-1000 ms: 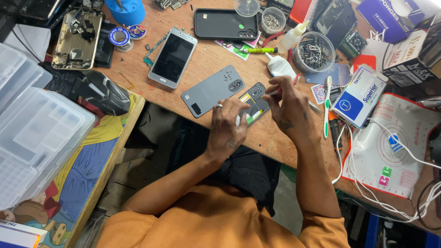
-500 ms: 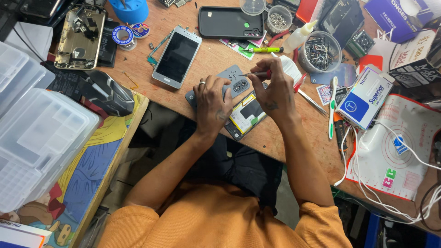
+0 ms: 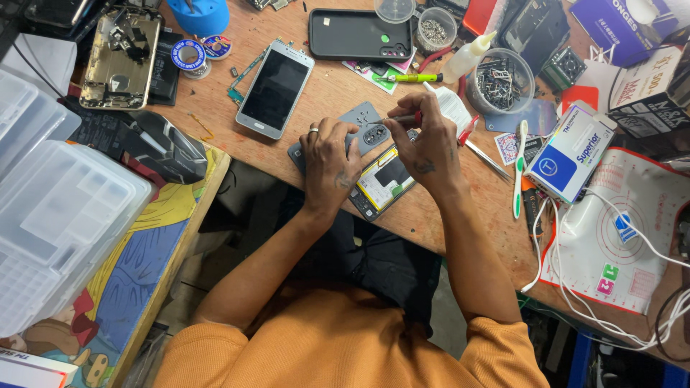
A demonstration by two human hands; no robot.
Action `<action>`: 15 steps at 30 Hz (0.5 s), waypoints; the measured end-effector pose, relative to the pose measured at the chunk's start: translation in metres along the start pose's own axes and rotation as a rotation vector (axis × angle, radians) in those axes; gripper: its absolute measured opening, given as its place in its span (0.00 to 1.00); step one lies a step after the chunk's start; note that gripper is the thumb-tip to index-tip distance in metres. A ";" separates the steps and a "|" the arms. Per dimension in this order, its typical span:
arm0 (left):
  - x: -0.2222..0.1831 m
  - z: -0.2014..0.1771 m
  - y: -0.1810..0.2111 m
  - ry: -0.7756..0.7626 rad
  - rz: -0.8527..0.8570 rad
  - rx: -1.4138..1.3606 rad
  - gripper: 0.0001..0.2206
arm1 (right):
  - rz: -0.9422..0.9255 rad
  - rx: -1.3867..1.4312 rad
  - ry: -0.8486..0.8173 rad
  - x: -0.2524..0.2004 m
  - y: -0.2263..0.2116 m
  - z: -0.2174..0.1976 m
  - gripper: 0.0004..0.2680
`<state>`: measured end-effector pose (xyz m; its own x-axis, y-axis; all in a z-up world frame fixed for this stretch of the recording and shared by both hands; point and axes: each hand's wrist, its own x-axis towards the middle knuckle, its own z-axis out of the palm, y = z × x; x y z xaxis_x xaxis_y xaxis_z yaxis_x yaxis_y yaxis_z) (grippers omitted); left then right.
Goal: The person assembles a smartphone by placing the back cover onto the chassis and pressing the edges to secure it. They then use a screwdriver to fasten screws around the camera module area, tightening them to complete the reassembly.
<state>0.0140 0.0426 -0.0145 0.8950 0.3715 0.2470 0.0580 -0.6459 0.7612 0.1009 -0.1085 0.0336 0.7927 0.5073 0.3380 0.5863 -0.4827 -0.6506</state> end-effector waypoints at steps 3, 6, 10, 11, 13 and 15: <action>-0.001 0.001 -0.001 0.002 0.005 0.005 0.09 | 0.034 0.009 -0.008 -0.003 -0.003 -0.002 0.12; -0.001 0.003 -0.002 -0.001 -0.001 0.014 0.09 | 0.020 0.004 0.005 -0.004 -0.004 -0.004 0.12; 0.003 0.006 -0.003 -0.009 0.013 0.032 0.09 | -0.001 -0.004 0.019 -0.004 -0.006 -0.008 0.12; 0.007 0.007 -0.003 -0.006 0.027 0.035 0.08 | -0.006 -0.003 0.022 -0.004 -0.007 -0.009 0.12; 0.015 0.009 -0.002 0.013 0.078 0.055 0.07 | 0.030 0.034 0.047 -0.006 -0.007 -0.015 0.12; 0.025 0.008 -0.002 0.008 0.132 0.065 0.05 | 0.049 0.065 0.063 -0.008 -0.008 -0.018 0.12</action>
<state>0.0403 0.0475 -0.0143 0.8933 0.2851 0.3475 -0.0316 -0.7313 0.6813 0.0927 -0.1216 0.0484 0.8302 0.4373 0.3457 0.5362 -0.4572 -0.7095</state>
